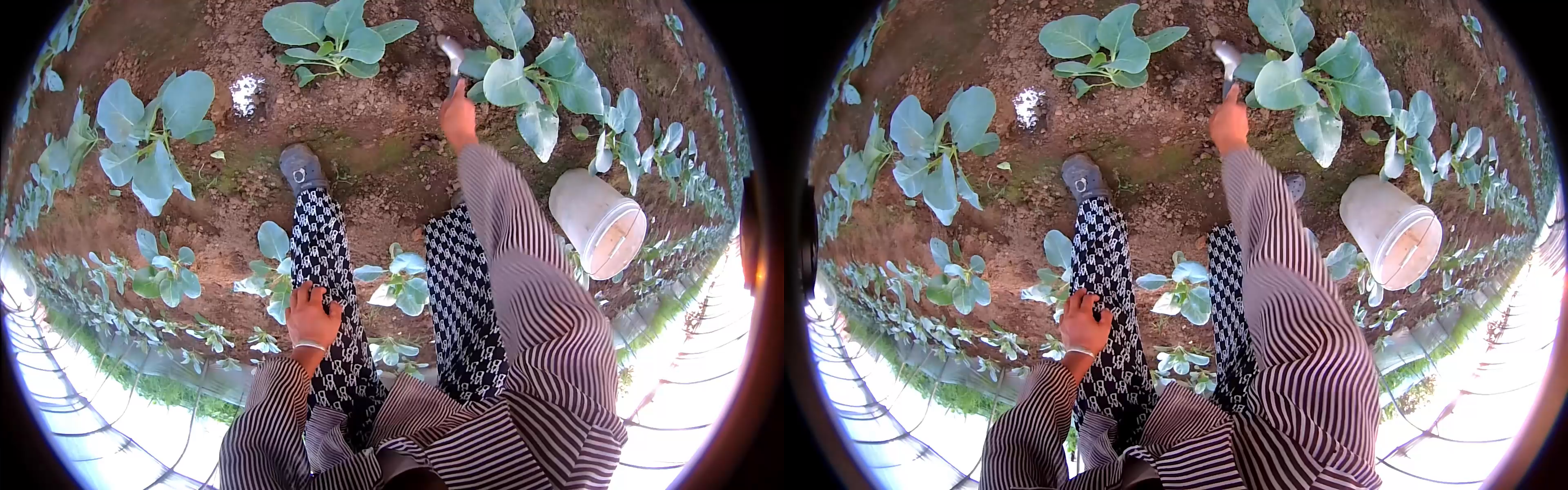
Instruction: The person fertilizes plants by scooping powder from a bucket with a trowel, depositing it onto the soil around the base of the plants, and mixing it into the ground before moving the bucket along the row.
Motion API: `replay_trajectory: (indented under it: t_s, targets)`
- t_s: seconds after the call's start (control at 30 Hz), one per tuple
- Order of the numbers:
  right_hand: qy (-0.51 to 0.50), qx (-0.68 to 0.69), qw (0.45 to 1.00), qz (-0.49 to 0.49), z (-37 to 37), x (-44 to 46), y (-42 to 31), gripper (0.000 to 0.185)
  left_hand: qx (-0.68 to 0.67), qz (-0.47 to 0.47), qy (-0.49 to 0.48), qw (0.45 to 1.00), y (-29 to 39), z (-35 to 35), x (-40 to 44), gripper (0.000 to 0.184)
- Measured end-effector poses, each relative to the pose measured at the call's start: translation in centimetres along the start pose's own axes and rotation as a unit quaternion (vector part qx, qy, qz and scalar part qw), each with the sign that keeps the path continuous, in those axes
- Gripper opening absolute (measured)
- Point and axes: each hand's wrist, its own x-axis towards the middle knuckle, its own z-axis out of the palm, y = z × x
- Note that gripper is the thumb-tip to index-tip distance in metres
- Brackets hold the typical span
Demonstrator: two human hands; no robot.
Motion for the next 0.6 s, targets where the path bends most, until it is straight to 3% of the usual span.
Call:
replay_trajectory:
  t_s: [0.1, 0.17, 0.2, 0.27, 0.3, 0.37, 0.5, 0.6]
  targets:
    - [0.027, -0.047, 0.997, -0.055, 3.8, -3.7, 3.6, 0.063, 0.001, 0.008, 0.008, 1.000, 0.1, -0.5, 0.0, 0.037]
    - [0.007, 0.012, 1.000, -0.003, -0.8, -6.4, 0.6, 0.054, 0.013, 0.003, 0.033, 0.999, -0.2, -0.7, 0.0, 0.036]
    - [0.020, 0.329, 0.941, 0.079, -0.6, -7.1, 1.2, 0.053, -0.004, -0.005, 0.020, 1.000, -0.4, -0.9, 0.0, 0.036]
    - [0.060, 0.356, 0.932, 0.031, 1.6, -8.6, 2.5, 0.052, -0.017, -0.015, 0.020, 1.000, -0.7, -1.5, -0.2, 0.036]
    - [0.113, 0.069, 0.985, -0.113, 2.0, -9.8, 2.5, 0.053, -0.029, -0.011, 0.025, 0.999, -0.8, -1.8, -0.2, 0.036]
    - [0.056, 0.021, 0.970, -0.236, 2.5, -13.1, -0.4, 0.060, -0.055, -0.010, 0.024, 0.998, -1.4, -2.0, -0.1, 0.035]
    - [-0.079, 0.071, 0.954, -0.282, 4.6, -14.0, -12.5, 0.062, -0.094, -0.007, 0.022, 0.995, -2.5, -2.6, -0.3, 0.038]
    - [-0.074, 0.050, 0.953, -0.288, 7.2, -8.1, -23.2, 0.060, -0.103, -0.001, 0.029, 0.994, -3.4, -2.4, -0.3, 0.037]
